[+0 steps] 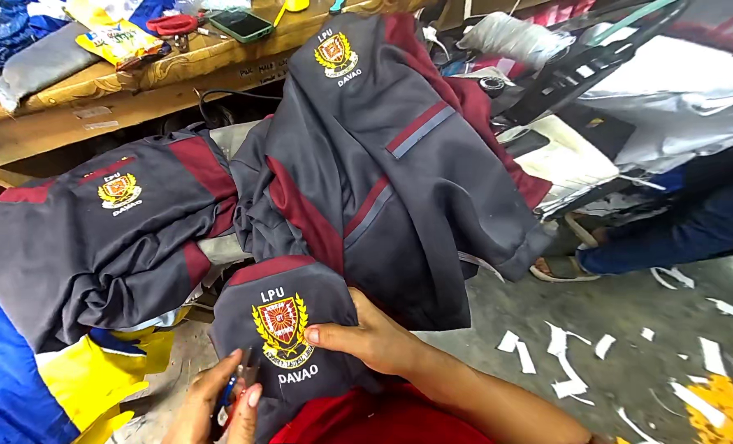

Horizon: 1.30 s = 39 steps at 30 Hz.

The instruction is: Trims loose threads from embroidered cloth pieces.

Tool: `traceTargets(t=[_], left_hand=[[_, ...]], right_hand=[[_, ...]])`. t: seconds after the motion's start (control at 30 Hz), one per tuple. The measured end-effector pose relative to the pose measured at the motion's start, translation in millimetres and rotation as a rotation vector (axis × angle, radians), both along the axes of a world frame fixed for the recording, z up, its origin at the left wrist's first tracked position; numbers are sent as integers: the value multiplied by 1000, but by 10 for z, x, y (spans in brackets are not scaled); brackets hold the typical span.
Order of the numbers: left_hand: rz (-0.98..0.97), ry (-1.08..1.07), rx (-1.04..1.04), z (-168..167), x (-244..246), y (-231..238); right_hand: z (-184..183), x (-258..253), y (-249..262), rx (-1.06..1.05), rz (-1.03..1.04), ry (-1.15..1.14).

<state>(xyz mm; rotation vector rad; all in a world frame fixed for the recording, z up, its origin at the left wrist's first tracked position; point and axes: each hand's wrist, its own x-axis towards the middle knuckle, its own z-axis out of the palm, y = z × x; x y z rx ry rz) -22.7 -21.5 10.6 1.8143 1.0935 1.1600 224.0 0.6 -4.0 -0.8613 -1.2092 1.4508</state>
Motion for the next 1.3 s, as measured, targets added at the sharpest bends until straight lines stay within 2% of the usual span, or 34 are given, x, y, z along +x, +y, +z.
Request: traceTargets(t=[0.33,0.53,0.6,0.7,0.77,0.87,1.03,1.17,1.3], left_hand=[[35,87,52,-119,70,1],[50,233,204,-129,146,60],[7,273,248,-140,131,67],[-110,204,205,-99,71,50],[-99,174,174,-100,61,49],[-64,253,186,-124,92,86],[-278,210,124,-32,129,23],[-131,363,164,-73,170,51],[-426,404,127,-60,176,-35]], right_hand=[[-14,-1,-9,-48,61,68],[-25,-23,-2,-88,107,116],[-30,-18,3,-128,114,157],[-41,-5,6,-183,96,188],[-36,-5,3,-193,96,193],[-13,-44,-2,-213,85,199],[-21,-40,13,-229,74,221],[-3,-66,15,-212,100,198],[-29,-51,52,-174,71,168]])
